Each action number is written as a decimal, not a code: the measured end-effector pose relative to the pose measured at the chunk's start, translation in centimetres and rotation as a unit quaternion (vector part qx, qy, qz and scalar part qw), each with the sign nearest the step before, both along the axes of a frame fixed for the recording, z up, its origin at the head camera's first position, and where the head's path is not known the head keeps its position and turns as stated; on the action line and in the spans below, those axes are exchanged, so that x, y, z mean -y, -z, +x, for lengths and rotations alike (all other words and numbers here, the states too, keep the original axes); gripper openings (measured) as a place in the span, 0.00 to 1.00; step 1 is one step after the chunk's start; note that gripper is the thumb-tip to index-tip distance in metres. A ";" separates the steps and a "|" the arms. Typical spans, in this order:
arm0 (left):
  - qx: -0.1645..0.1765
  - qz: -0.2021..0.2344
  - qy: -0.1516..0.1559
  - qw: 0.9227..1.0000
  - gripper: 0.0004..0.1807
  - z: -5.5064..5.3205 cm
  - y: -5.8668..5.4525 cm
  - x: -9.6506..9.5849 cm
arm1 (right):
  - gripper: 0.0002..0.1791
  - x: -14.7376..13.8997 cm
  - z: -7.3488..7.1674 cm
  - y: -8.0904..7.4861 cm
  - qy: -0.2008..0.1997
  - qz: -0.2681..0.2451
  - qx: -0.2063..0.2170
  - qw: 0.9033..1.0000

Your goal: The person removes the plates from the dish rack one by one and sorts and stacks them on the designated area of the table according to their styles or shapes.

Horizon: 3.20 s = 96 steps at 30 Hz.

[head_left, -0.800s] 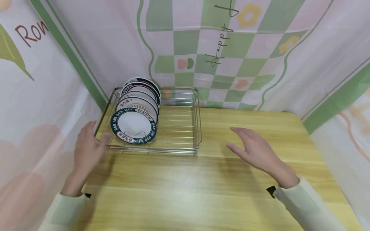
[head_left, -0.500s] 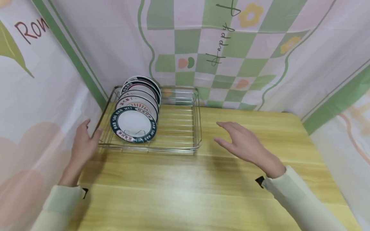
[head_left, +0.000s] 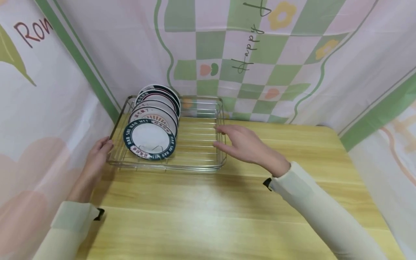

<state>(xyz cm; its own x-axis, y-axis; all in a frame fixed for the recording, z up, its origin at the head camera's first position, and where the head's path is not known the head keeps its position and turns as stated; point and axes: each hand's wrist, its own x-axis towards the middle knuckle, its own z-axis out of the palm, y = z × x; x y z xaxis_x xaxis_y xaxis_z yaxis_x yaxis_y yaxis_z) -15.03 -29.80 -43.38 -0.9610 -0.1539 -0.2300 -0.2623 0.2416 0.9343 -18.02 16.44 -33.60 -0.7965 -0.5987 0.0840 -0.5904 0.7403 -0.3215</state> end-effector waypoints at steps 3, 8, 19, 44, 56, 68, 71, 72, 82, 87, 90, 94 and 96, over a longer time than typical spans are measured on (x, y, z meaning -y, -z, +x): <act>0.005 0.110 -0.001 0.994 0.31 -0.2 0.4 0.4 | 0.35 1.4 -0.7 -0.5 -0.016 -0.001 0.008 1.000; -0.008 0.236 0.014 0.972 0.09 -0.2 1.1 1.0 | 0.36 4.0 -1.8 -1.7 -0.040 0.000 0.032 0.999; 0.030 0.309 0.053 0.949 0.40 -0.9 1.4 1.0 | 0.35 8.7 -3.9 -4.0 -0.071 0.030 0.064 0.995; 0.027 0.296 0.072 0.952 0.40 -0.6 2.0 1.1 | 0.35 18.0 -8.0 0.1 -0.107 0.091 0.127 0.982; 0.034 0.278 0.075 0.957 0.40 -0.6 2.0 1.0 | 0.26 18.1 -8.0 0.5 -0.102 0.080 0.136 0.982; 0.036 0.259 0.064 0.963 0.41 -0.2 2.2 1.0 | 0.13 18.8 -7.5 0.8 -0.119 0.101 0.095 0.983; 0.034 0.261 0.063 0.963 0.41 -0.2 2.2 1.0 | 0.12 18.9 -7.4 1.0 -0.112 0.100 0.086 0.985; 0.034 0.262 0.062 0.962 0.41 -0.2 2.2 1.0 | 0.12 18.9 -7.4 1.1 -0.111 0.099 0.082 0.986; 0.027 0.249 0.065 0.966 0.41 -0.2 2.4 1.0 | 0.15 17.9 -7.6 1.2 -0.087 0.088 0.077 0.989; 0.043 0.228 0.063 0.971 0.41 -0.2 2.5 0.9 | 0.14 16.6 -7.9 0.7 -0.077 0.065 0.075 0.992; 0.040 0.227 0.063 0.971 0.42 -0.2 2.5 0.8 | 0.13 15.6 -8.1 0.2 -0.061 0.038 0.078 0.994; 0.036 0.216 0.066 0.974 0.42 -0.2 2.4 0.9 | 0.12 14.2 -8.6 -0.1 -0.047 0.001 0.083 0.995; 0.036 0.211 0.066 0.975 0.42 -0.2 2.4 0.9 | 0.12 13.5 -8.8 -0.3 -0.049 -0.016 0.080 0.995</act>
<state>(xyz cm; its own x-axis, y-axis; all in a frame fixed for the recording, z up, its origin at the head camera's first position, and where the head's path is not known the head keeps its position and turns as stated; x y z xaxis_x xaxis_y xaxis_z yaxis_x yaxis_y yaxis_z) -15.20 -30.73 -45.75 -0.9452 0.0935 -0.3128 -0.3228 -0.1238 0.9383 -26.78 2.91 -33.29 -0.7387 -0.6737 -0.0199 -0.5988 0.6696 -0.4394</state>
